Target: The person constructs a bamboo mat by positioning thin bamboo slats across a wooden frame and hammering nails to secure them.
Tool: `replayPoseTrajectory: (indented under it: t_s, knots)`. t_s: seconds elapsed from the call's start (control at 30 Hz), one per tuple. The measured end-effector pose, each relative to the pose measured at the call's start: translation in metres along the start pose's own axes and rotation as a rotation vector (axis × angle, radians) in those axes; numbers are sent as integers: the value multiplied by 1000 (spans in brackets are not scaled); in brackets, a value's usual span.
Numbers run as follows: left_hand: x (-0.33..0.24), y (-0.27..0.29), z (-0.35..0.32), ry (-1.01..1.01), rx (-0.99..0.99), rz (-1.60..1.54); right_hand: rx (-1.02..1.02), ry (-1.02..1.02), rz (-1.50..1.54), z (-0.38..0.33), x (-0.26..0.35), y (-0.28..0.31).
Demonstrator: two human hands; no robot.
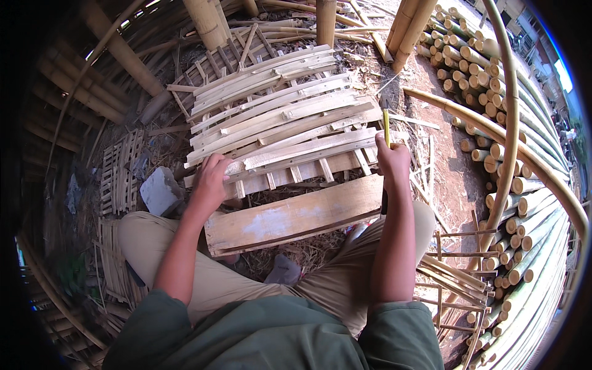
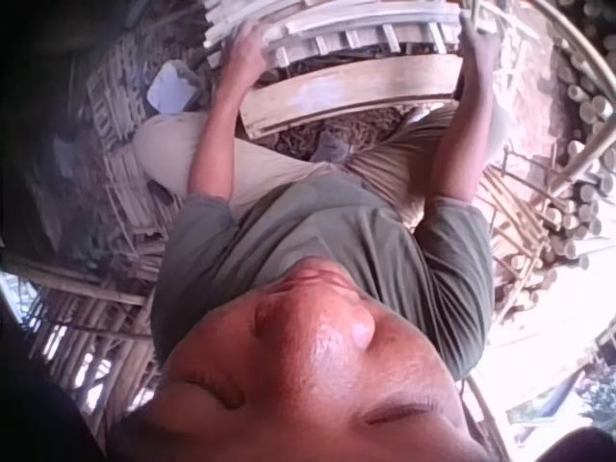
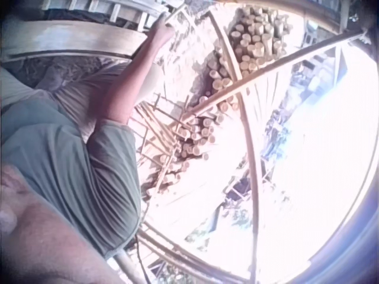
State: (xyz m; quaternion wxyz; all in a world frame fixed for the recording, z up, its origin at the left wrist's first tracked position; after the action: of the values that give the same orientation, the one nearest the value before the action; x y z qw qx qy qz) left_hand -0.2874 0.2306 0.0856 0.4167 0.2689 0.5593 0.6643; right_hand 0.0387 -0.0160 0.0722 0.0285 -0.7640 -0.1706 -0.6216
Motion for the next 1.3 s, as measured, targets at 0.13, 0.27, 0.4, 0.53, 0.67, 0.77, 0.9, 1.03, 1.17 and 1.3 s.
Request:
replayPoseTrajectory:
  t_s: [0.13,0.27,0.4,0.53,0.67,0.77,0.9,1.03,1.17,1.3]
  knots:
    - [-1,7,-9,-40,36,-61,-19,-21,96,8,-1,15]
    - [6,11,-15,30,88,-153,-62,-42,105,11,1,24]
    - [5,20,-16,17,99,-200,-26,-82,219,7,5,24]
    - [0,19,-20,11,191,-326,-20,-85,210,5,5,21]
    - [-3,13,-23,-39,176,-221,-10,-82,200,6,3,20]
    - [-2,9,-24,-47,115,-164,-10,-78,173,6,2,19]
    - [-5,12,-26,-22,33,-96,-27,-78,139,4,4,18]
    - [-6,17,-24,5,115,-131,-23,-78,121,7,1,20]
    - [-3,17,-25,43,137,-204,-20,-81,100,4,3,16]
    - [-4,19,-26,23,154,-188,-20,-82,79,6,1,16]
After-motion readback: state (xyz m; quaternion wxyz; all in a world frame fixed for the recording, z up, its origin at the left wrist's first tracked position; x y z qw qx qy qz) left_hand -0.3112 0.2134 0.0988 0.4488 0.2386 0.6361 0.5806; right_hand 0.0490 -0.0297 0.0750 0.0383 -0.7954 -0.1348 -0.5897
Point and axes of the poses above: each hand's wrist, its own z-axis towards the middle knuckle, its own y-axis out of the back of the hand, x = y × z, the point moved 3 cm from there along z, towards the middle knuckle, and after that the axes turned 15 degrees about z, right-handed, at the moved point
